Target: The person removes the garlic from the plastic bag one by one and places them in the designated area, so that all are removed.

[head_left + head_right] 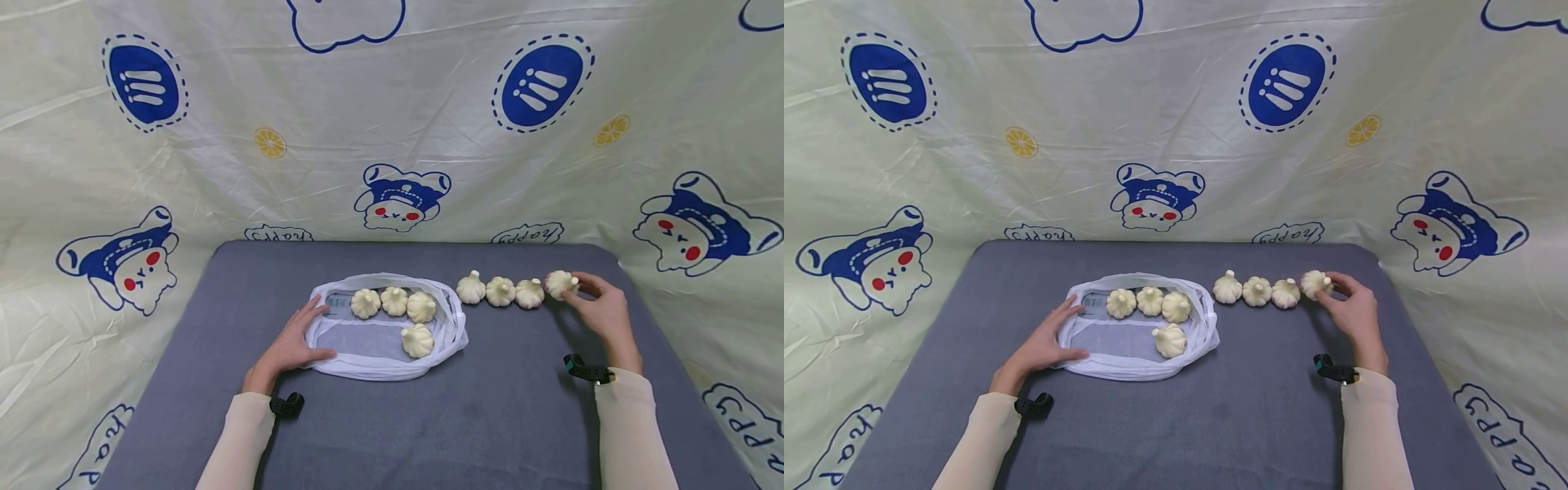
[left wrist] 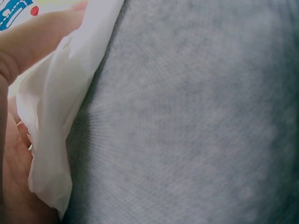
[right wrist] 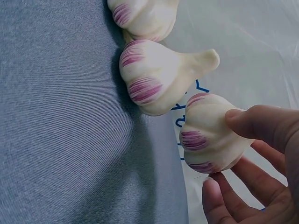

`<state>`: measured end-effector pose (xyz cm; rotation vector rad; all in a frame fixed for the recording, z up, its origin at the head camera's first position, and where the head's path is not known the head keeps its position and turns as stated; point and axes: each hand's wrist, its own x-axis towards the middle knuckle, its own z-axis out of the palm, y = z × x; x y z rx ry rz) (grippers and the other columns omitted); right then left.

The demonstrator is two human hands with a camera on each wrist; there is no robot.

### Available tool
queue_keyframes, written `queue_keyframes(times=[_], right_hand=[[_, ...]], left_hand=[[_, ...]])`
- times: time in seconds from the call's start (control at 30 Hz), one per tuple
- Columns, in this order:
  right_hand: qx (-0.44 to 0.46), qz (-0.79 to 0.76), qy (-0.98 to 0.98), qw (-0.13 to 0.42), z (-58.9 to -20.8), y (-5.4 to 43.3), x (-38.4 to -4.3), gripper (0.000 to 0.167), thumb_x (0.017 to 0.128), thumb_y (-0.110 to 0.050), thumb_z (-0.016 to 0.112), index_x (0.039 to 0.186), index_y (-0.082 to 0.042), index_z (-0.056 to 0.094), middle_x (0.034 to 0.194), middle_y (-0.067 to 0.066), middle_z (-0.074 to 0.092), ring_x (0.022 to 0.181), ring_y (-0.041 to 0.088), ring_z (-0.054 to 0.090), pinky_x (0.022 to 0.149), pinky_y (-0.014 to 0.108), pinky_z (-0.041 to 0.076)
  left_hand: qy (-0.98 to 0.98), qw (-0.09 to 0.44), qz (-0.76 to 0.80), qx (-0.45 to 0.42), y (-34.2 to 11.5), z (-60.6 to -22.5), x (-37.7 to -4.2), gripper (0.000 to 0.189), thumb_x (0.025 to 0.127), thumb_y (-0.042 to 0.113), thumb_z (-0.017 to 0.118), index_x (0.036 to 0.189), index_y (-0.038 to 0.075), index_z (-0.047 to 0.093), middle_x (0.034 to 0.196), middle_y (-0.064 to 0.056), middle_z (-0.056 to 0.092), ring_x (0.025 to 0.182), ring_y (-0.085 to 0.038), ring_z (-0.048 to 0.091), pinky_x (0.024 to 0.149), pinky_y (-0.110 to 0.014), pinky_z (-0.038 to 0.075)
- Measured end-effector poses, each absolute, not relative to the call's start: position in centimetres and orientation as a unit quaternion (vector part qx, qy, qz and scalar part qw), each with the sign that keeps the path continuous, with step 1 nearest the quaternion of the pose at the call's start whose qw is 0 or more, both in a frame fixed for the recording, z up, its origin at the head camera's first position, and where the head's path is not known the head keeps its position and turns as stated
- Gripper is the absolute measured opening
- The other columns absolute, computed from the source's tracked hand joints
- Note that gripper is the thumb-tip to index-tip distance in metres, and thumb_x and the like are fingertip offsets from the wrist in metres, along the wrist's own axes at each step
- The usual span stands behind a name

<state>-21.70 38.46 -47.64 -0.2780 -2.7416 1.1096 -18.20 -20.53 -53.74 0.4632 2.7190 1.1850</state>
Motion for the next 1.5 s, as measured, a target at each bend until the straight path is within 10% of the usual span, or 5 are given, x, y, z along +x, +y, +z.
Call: queue_keyframes(times=[0.27, 0.53, 0.8, 1.5], right_hand=[[-0.104, 0.389, -0.913, 0.065, -48.5, 38.8, -21.8, 0.061, 0.1, -0.037, 0.065, 0.148, -0.002, 0.052, 0.15, 0.026, 0.053, 0.136, 0.047, 0.052, 0.101, 0.056, 0.047], [-0.108, 0.389, -0.913, 0.057, -49.2, 39.2, -21.9, 0.061, 0.1, -0.038, 0.066, 0.148, -0.003, 0.052, 0.15, 0.027, 0.053, 0.135, 0.047, 0.052, 0.076, 0.016, 0.04], [-0.109, 0.388, -0.914, 0.051, -49.6, 39.3, -21.9, 0.061, 0.1, -0.036, 0.065, 0.148, -0.001, 0.051, 0.149, 0.029, 0.052, 0.134, 0.049, 0.053, 0.082, 0.03, 0.048], [-0.085, 0.391, -0.915, 0.054, -50.3, 39.5, -21.7, 0.057, 0.101, -0.031, 0.065, 0.146, 0.001, 0.052, 0.145, 0.031, 0.055, 0.126, 0.047, 0.058, 0.07, 0.01, 0.04]], left_hand=[[0.904, 0.072, 0.393, 0.151, -20.5, -53.7, -18.2, 0.092, 0.076, 0.038, 0.087, 0.154, 0.009, 0.046, 0.172, -0.014, 0.02, 0.158, -0.043, 0.016, 0.127, -0.063, 0.008], [0.904, 0.074, 0.394, 0.147, -20.5, -53.6, -18.1, 0.092, 0.076, 0.038, 0.087, 0.154, 0.009, 0.046, 0.172, -0.013, 0.019, 0.158, -0.043, 0.015, 0.128, -0.063, 0.008], [0.902, 0.077, 0.399, 0.144, -20.5, -53.6, -18.2, 0.093, 0.076, 0.038, 0.088, 0.154, 0.01, 0.046, 0.173, -0.012, 0.019, 0.158, -0.042, 0.014, 0.128, -0.062, 0.007], [0.901, 0.069, 0.401, 0.151, -20.5, -53.8, -18.1, 0.093, 0.076, 0.037, 0.088, 0.154, 0.009, 0.047, 0.172, -0.013, 0.02, 0.158, -0.044, 0.016, 0.127, -0.063, 0.008]])
